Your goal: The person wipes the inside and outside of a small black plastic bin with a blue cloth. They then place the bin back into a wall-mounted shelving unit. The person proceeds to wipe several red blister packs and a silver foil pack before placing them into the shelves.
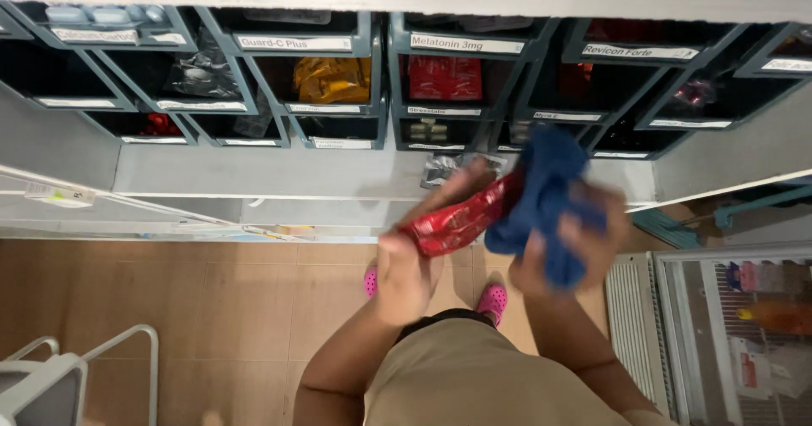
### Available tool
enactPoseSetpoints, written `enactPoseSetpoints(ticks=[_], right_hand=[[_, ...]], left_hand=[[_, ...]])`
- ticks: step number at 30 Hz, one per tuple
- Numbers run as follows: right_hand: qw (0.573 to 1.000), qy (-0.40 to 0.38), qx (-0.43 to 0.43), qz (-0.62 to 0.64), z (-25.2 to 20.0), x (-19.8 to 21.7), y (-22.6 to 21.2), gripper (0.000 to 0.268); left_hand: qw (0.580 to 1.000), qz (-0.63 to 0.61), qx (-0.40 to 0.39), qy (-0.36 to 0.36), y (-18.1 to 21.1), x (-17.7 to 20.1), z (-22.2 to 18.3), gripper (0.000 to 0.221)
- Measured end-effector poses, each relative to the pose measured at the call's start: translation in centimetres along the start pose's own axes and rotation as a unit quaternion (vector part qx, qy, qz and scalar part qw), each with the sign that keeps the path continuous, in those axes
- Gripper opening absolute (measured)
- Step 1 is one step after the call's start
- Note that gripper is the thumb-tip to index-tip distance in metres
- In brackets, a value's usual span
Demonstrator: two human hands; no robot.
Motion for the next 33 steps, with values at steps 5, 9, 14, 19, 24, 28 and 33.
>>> enactPoseSetpoints(ticks=[5, 9, 14, 19, 24, 28, 33], right_hand=[[0.983, -0.133, 0.112, 0.057, 0.7, -4.0, -7.1, 0.034], [0.987, -0.114, 0.095, 0.064, 1.6, -3.9, -5.6, 0.031], [0.992, -0.016, 0.022, 0.127, 3.5, 0.0, -1.9, 0.04], [0.959, 0.058, -0.223, 0.164, 3.8, 4.1, 3.7, 0.03], [0.956, -0.194, -0.207, 0.076, 4.6, 1.8, 3.4, 0.043], [0.962, -0.203, -0.172, 0.064, 5.4, 4.3, 3.3, 0.057], [0.988, -0.057, -0.064, -0.126, 9.4, 8.9, 0.5, 0.01]], left_hand=[[0.951, -0.281, 0.111, -0.071, -3.0, -0.1, -2.2, 0.058], [0.969, 0.22, -0.095, -0.065, -1.2, 0.8, -4.1, 0.035], [0.994, 0.06, -0.007, -0.092, 0.7, -2.7, -2.3, 0.046], [0.994, -0.003, -0.008, -0.108, 2.4, -3.8, -0.1, 0.051], [0.99, 0.088, -0.076, -0.078, 2.6, -5.1, 2.9, 0.045], [0.973, 0.128, -0.157, -0.11, 2.3, -7.6, 4.4, 0.04], [0.909, 0.298, -0.27, -0.11, 2.8, -10.2, 4.3, 0.024]])
Point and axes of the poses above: each hand's wrist, its own z-axis towards the middle knuckle, its own x-axis out of the back of the hand, y = z × x, the point moved 10 cm from there along z, towards the middle knuckle, and after that the axes turned 2 degrees about y, right-handed, at the moved point
